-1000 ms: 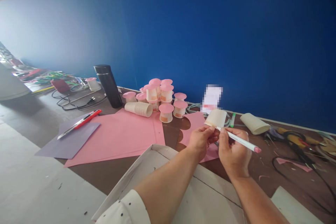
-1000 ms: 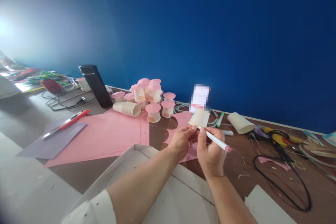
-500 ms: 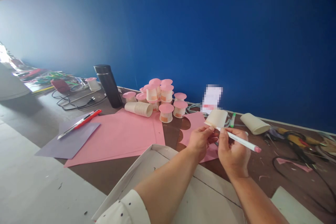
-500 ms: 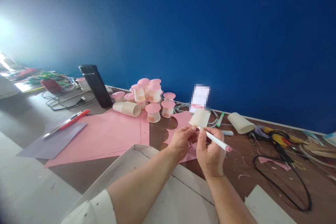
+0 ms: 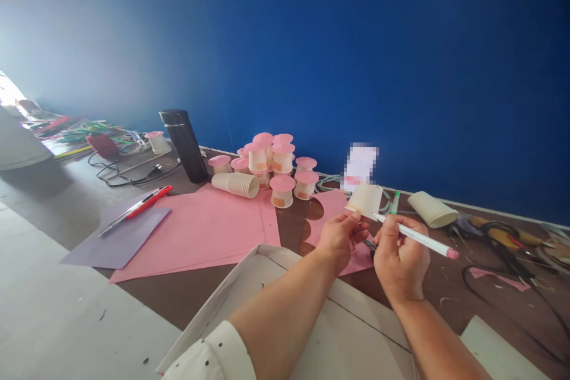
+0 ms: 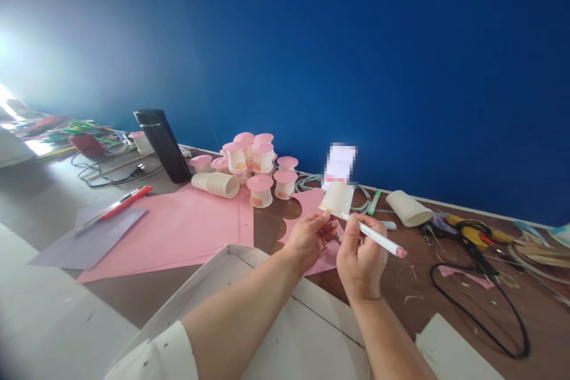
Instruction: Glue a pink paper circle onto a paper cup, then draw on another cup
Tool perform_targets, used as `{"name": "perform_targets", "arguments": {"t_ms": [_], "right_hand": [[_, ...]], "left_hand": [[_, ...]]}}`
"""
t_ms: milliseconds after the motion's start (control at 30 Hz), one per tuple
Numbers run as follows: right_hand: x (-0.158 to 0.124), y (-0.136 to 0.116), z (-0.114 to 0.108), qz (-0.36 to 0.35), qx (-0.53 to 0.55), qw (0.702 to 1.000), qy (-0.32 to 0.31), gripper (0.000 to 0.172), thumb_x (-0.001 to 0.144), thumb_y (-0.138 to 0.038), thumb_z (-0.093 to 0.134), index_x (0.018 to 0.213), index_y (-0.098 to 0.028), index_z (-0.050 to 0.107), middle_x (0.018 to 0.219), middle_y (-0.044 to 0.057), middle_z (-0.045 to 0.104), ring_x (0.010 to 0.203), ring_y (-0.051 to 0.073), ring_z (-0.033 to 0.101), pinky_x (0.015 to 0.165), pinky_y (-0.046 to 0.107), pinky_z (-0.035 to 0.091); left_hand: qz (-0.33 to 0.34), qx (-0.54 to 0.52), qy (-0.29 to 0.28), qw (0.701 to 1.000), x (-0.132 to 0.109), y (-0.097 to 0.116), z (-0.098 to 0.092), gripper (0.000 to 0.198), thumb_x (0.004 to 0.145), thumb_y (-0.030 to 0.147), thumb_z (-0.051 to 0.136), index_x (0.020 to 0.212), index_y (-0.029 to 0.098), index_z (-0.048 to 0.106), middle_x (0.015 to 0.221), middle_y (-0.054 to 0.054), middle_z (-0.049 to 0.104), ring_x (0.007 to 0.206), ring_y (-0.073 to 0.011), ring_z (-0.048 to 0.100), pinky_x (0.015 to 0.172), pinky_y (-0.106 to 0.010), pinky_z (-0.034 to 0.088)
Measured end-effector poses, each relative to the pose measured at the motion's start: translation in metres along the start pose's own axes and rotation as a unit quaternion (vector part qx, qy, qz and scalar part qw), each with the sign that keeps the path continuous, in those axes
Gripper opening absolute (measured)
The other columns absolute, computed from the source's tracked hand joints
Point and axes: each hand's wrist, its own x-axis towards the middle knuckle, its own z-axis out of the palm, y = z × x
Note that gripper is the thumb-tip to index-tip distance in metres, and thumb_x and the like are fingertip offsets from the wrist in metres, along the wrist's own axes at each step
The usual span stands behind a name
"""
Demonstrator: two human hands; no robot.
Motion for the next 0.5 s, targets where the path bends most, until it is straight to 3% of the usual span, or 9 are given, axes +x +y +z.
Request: {"name": "perform_targets", "arguments": {"t_ms": [500], "right_hand": [[-0.0008, 0.0024, 0.0003, -0.043, -0.031, 0.998, -0.018, 0.022, 0.088, -0.036, 0.049, 0.093, -0.016, 0.056, 0.088, 0.011, 0.062, 0.073, 0.018, 0.060, 0.067, 0.032, 0.048]], "left_hand": [[-0.001, 0.018, -0.012, 1.000, 0.0006, -0.0022, 0.0008, 0.035, 0.060, 0.034, 0.081, 0.075, 0.009, 0.063, 0.069, -0.004, 0.058, 0.066, -0.0095, 0.054, 0.066, -0.023, 0.043]]}}
